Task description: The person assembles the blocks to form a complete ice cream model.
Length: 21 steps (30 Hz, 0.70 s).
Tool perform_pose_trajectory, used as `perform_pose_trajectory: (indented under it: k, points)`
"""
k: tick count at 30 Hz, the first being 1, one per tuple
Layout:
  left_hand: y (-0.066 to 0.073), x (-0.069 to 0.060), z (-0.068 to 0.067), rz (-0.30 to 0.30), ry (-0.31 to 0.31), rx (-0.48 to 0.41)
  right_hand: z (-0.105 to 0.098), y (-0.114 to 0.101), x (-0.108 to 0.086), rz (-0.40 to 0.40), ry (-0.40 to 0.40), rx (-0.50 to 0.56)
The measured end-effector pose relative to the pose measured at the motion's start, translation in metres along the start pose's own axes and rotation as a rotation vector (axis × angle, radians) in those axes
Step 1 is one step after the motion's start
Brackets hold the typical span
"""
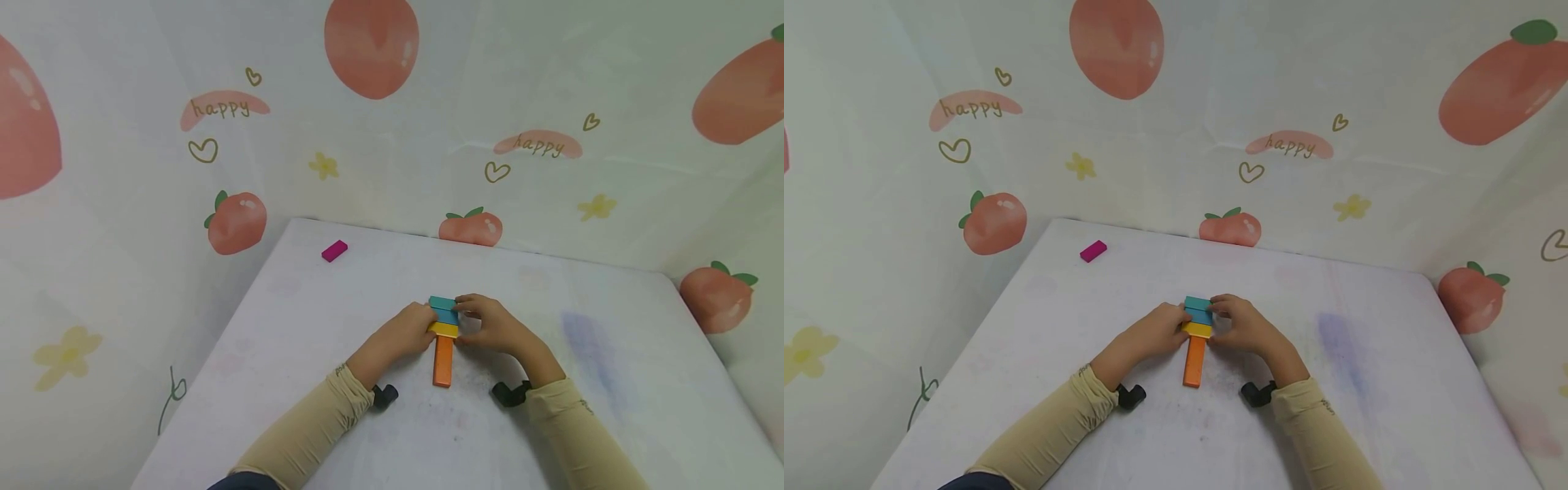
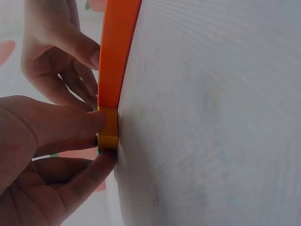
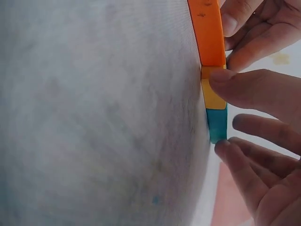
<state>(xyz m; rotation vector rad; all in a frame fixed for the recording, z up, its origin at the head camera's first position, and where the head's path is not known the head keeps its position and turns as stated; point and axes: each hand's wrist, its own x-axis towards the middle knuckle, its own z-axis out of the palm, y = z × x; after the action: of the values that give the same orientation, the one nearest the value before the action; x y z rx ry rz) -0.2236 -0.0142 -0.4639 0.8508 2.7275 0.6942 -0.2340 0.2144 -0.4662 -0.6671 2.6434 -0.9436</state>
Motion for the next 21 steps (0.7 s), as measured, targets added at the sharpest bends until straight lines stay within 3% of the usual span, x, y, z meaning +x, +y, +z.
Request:
perform_pose_trajectory:
  k: [7,21]
  points:
    - [0.0007,0.001,-0.0015,-0.01,-0.016,0.005,-0.0013,-0.0035,0.001,-0.02,0.012,-0.097]
    - [-0.0017,-0.0004,-0.0015,-0.016,-0.026,-0.038,-0.0028,-0.0051,0.0046,-0.022,-0.016,-0.132]
